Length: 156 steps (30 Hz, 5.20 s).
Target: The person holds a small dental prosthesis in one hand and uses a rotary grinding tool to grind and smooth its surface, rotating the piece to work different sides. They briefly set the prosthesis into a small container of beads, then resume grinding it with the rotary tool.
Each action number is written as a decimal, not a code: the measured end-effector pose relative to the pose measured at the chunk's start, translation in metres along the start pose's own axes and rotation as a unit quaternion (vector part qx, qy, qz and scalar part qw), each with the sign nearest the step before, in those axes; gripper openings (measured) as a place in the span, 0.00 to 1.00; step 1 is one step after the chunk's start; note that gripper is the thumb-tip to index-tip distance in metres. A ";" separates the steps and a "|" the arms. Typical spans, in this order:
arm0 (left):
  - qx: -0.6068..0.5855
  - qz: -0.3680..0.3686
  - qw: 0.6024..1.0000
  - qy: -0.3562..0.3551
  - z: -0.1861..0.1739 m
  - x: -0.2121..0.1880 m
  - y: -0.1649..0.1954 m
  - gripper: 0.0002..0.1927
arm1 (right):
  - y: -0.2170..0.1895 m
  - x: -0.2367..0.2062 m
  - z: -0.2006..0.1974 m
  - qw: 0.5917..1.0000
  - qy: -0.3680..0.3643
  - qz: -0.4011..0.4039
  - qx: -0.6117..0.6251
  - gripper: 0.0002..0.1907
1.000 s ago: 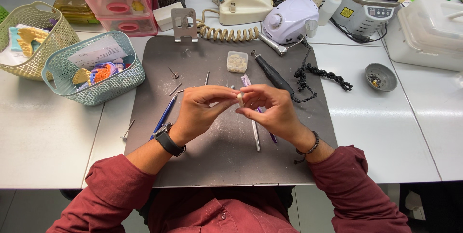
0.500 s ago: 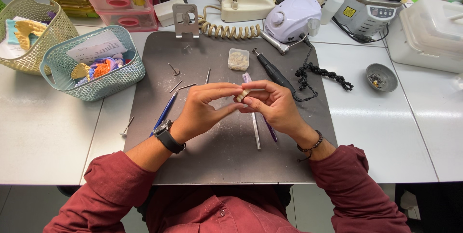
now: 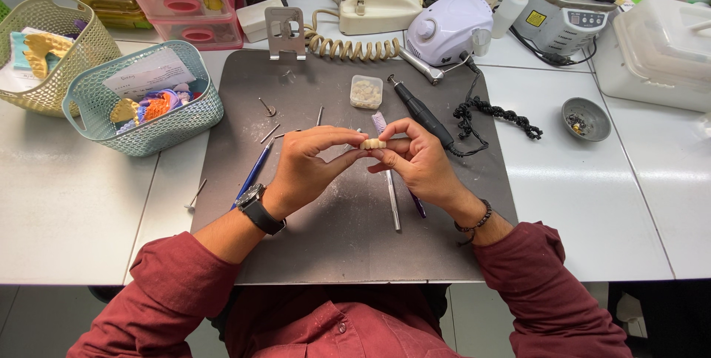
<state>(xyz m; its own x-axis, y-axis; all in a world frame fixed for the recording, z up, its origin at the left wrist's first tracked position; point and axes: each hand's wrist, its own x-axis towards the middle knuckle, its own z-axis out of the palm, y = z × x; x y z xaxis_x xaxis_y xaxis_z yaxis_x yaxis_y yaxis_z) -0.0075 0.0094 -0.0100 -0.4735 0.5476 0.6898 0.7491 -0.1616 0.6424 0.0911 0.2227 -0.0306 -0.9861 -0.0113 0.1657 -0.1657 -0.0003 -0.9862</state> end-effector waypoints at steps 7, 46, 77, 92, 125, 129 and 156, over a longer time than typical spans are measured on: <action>0.008 0.001 1.000 -0.006 -0.001 0.002 0.005 0.11 | -0.006 -0.002 0.001 1.000 0.001 0.013 -0.009 0.10; 0.125 0.040 0.967 -0.219 0.003 0.100 -0.002 0.32 | -0.004 0.018 -0.018 0.959 0.114 -0.042 -0.255 0.33; 0.130 0.003 0.965 -0.226 -0.022 -0.039 0.000 0.26 | -0.012 -0.002 0.029 0.864 -0.091 -0.116 -0.481 0.38; -0.026 -0.338 0.915 -0.220 -0.033 0.004 -0.029 0.19 | -0.013 0.003 0.028 0.928 -0.122 -0.053 -0.347 0.52; 0.051 -0.076 0.994 -0.066 -0.023 -0.012 -0.021 0.04 | -0.013 -0.007 0.044 0.872 -0.014 -0.176 -0.456 0.08; 0.056 -0.078 0.993 -0.071 -0.024 -0.011 -0.021 0.05 | -0.015 -0.004 0.046 0.863 -0.042 -0.185 -0.468 0.08; 0.055 -0.073 0.992 -0.091 -0.026 -0.010 -0.019 0.05 | -0.021 -0.005 0.031 0.853 -0.104 -0.189 -0.474 0.09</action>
<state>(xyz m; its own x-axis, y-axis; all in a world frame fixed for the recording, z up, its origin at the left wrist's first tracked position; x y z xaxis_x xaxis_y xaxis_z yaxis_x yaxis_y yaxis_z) -0.0285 -0.0145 -0.0204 -0.4965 0.6991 0.5146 0.7298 0.0151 0.6835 0.0998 0.1917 -0.0109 -0.8532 -0.3676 0.3702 -0.5037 0.7652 -0.4010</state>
